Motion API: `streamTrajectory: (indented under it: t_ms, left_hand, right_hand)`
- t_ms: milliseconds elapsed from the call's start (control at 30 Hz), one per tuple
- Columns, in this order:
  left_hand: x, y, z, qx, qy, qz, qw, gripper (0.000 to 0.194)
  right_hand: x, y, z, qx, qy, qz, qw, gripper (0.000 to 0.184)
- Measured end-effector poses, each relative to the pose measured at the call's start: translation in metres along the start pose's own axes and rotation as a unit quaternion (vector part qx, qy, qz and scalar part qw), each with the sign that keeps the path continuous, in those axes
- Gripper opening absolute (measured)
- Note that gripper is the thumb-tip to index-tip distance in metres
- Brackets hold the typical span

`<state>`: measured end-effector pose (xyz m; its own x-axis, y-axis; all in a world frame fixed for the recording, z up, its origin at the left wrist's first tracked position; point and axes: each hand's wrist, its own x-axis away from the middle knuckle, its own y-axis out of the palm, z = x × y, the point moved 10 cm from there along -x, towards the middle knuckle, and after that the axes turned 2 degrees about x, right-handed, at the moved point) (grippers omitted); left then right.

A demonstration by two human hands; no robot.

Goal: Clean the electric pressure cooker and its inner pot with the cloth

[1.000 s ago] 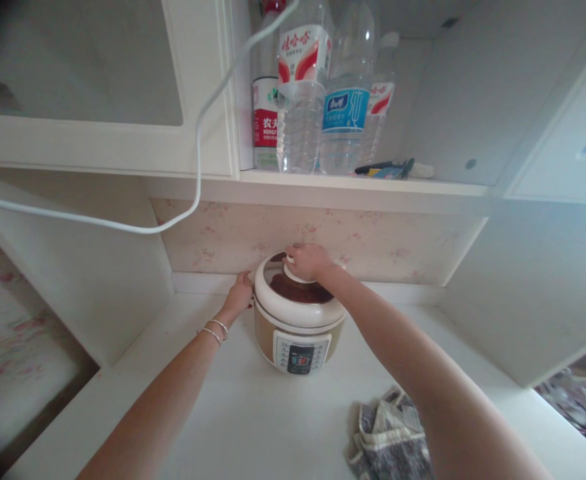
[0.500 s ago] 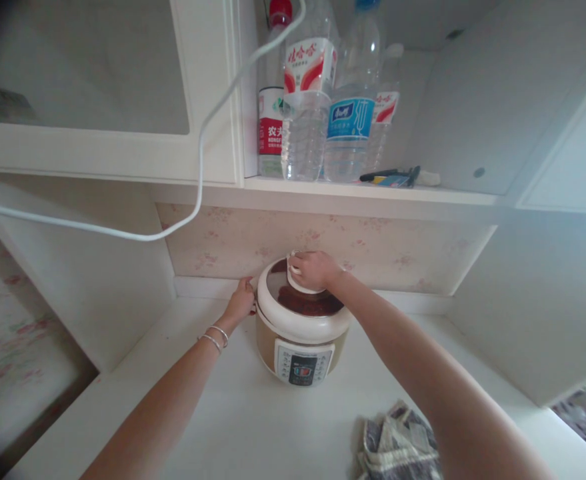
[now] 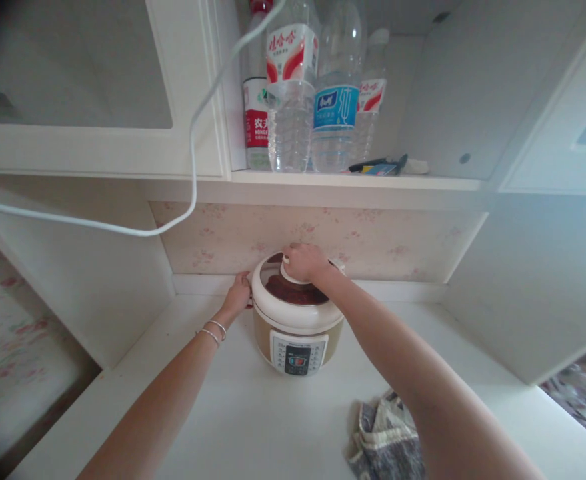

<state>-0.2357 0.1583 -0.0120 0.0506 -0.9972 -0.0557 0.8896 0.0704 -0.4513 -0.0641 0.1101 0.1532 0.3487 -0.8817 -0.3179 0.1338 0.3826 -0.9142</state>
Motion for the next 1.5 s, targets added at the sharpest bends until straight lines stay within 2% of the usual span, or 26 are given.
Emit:
streamTrajectory:
  t_ms: [267,400,467,567,667,800,900,967,1000,1100,1167,1267,1367,1433,1500]
  left_hand:
    - [0.003,0.002,0.002,0.03,-0.016,-0.018,0.999,0.048]
    - [0.002,0.003,-0.001,0.052,-0.024,-0.015,0.998,0.048]
    - [0.001,0.003,-0.002,0.053,-0.027,-0.015,0.998,0.048]
    - [-0.002,0.003,-0.004,0.048,-0.028,-0.014,0.998,0.049]
    - [-0.003,0.004,-0.006,0.051,-0.031,-0.017,0.998,0.049]
    - [-0.005,0.005,-0.007,0.062,-0.022,-0.017,0.998,0.048]
    - [-0.005,0.005,-0.007,0.069,-0.015,-0.009,0.997,0.048]
    - [-0.005,0.005,-0.009,0.073,-0.014,-0.009,0.997,0.048]
    - [-0.005,0.005,-0.009,0.074,-0.012,-0.01,0.997,0.047]
    - [-0.002,0.005,-0.008,0.077,0.002,-0.017,0.997,0.047]
    - [0.001,0.005,-0.007,0.078,0.007,-0.021,0.997,0.048]
    - [0.006,0.002,-0.007,0.073,0.006,-0.019,0.997,0.048]
    - [0.011,-0.002,-0.007,0.059,0.004,-0.011,0.998,0.047]
    - [0.014,-0.004,-0.006,0.05,0.008,-0.01,0.999,0.047]
    - [0.017,-0.006,-0.006,0.041,0.008,-0.009,0.999,0.048]
  right_hand:
    - [0.005,-0.002,0.003,-0.012,0.014,0.016,1.0,0.042]
    - [0.014,-0.016,0.001,-0.02,0.004,0.07,0.997,0.046]
    - [0.028,-0.029,0.0,-0.03,-0.002,0.118,0.993,0.047]
    - [0.064,-0.04,0.005,-0.061,0.008,0.167,0.984,0.045]
    - [0.116,-0.033,0.019,-0.118,0.034,0.161,0.979,0.039]
    - [0.201,0.005,0.05,-0.25,0.099,0.074,0.96,0.037]
    - [0.28,0.055,0.074,-0.351,0.219,-0.013,0.91,0.035]
    - [0.334,0.086,0.079,-0.375,0.294,-0.03,0.878,0.034]
    - [0.359,0.1,0.078,-0.366,0.321,-0.033,0.873,0.035]
    - [0.416,0.139,0.062,-0.298,0.35,-0.046,0.887,0.05]
    - [0.438,0.16,0.05,-0.248,0.336,-0.061,0.907,0.067]
    - [0.444,0.179,0.044,-0.215,0.294,-0.064,0.929,0.072]
    - [0.429,0.186,0.063,-0.227,0.285,-0.086,0.927,0.067]
    - [0.41,0.179,0.093,-0.221,0.333,-0.093,0.912,0.061]
    - [0.383,0.153,0.125,-0.205,0.396,-0.055,0.893,0.054]
